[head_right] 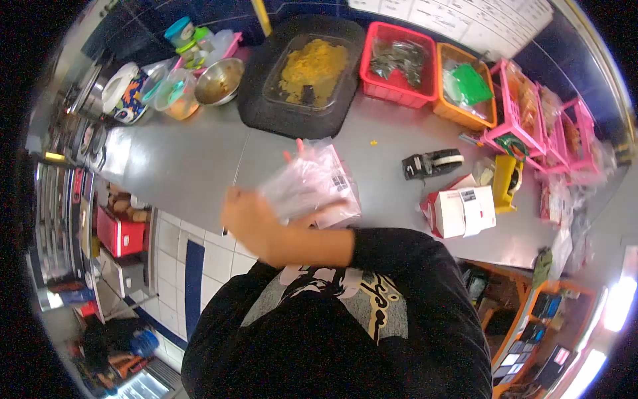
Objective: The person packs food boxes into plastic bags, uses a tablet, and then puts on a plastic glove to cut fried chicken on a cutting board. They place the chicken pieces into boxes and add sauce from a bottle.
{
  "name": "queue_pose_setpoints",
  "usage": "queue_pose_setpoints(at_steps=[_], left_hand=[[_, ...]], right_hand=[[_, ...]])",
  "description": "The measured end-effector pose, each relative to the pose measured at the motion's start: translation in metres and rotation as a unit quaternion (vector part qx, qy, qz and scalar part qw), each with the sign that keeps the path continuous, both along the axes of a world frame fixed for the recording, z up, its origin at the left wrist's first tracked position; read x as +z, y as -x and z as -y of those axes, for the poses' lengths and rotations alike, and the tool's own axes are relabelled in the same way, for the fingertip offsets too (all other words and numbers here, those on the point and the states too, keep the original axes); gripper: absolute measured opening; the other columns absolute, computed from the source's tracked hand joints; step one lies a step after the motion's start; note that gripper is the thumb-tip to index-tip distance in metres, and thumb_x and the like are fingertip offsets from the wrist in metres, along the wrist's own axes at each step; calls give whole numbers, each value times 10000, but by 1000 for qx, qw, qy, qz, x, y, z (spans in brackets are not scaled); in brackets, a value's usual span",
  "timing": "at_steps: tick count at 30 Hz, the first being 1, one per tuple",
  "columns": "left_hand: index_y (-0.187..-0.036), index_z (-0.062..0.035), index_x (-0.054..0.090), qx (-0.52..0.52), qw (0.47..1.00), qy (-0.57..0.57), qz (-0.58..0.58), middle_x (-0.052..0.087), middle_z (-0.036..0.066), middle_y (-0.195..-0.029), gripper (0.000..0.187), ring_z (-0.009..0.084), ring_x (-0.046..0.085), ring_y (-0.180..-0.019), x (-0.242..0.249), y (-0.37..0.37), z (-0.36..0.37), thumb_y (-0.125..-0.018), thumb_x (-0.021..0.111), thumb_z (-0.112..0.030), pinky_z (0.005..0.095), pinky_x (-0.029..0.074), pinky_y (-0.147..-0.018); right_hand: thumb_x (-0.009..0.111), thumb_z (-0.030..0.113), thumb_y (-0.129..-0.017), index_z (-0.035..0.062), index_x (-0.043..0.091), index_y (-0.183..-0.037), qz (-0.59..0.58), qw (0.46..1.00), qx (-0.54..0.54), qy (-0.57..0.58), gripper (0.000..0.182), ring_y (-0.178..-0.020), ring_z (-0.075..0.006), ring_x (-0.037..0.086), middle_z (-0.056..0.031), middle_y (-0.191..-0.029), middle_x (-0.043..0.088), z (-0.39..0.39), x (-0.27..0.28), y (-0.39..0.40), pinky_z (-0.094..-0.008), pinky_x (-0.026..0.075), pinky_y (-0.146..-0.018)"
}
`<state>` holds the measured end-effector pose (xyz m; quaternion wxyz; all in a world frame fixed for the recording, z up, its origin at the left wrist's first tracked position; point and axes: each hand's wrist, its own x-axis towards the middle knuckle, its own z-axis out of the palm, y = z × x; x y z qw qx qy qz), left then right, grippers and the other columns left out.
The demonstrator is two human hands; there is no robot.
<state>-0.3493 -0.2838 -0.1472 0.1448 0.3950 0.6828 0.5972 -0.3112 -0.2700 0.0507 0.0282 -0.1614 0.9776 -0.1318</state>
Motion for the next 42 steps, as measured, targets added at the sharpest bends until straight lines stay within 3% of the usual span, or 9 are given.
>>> queue_pose_setpoints(at_steps=[11,20,23,25,27,29,33,38,42], left_hand=[[-1261,-65,391,92,909,-309,263,481,106,-1185,465,220,366,-1213,-42,27,-59,-872,483,-304,367,212,-1038],[-823,-118,457,79,867,-143,472,475,12,-856,215,118,454,-872,202,-19,-36,-925,424,-305,283,325,-855],[-848,-106,402,-193,944,-68,257,371,2,-809,230,113,386,-785,246,-12,-52,-944,371,-313,257,306,-795],[-835,-89,390,-166,967,-15,-192,346,7,-802,246,108,353,-743,273,-17,-80,-945,377,-309,234,297,-737],[-838,-84,394,-159,981,-39,-102,349,11,-809,258,107,352,-741,287,-29,-87,-942,382,-319,231,297,-726],[-843,-75,402,-122,984,-89,90,355,19,-823,282,104,352,-737,294,-44,-85,-938,391,-341,224,298,-706],[-906,-84,417,49,983,-17,176,426,41,-964,219,149,415,-909,253,-36,-52,-951,356,-289,294,322,-880],[-1384,-26,297,367,889,101,254,330,189,-1402,528,268,343,-1265,90,-57,-76,-946,367,-313,397,212,-1063],[-1107,4,482,334,903,258,-88,493,181,-1142,356,285,470,-1059,-43,-74,-80,-827,553,-204,367,380,-895]], right_hand=[[741,44,-585,129,153,-1387,-97,943,-233,215,998,-1186,-509,343,-343,-1327,176,-94,-72,-116,-512,425,-881],[783,542,-530,116,304,-1311,-544,772,-103,312,1010,-1238,-497,259,-335,-1327,193,-167,-99,-125,-555,274,-985],[690,631,-601,55,418,-1247,-432,770,-214,419,907,-1190,-321,401,-195,-1279,387,-202,-41,-132,-470,323,-984],[531,653,-762,66,369,-1306,51,534,-197,821,817,-1185,-247,427,-124,-1324,403,-205,-30,-124,-457,329,-998],[373,649,-851,84,305,-1356,176,539,-123,815,760,-1177,-223,445,-93,-1372,371,-217,-41,-121,-448,370,-977],[611,353,-809,67,507,-1218,-10,903,-199,381,509,-1008,-234,586,-148,-1113,607,-244,-10,-152,-346,480,-799],[629,111,-764,2,602,-869,-318,770,-531,155,154,-612,-213,648,-112,-663,636,-431,-61,-168,-316,509,-552],[594,116,-771,4,615,-766,-47,887,-408,-212,114,-673,-324,639,-217,-746,634,-561,-228,-206,-396,521,-580],[592,118,-755,-15,623,-802,58,795,-603,28,144,-852,-375,618,-265,-863,618,-534,-210,-192,-446,507,-726]])
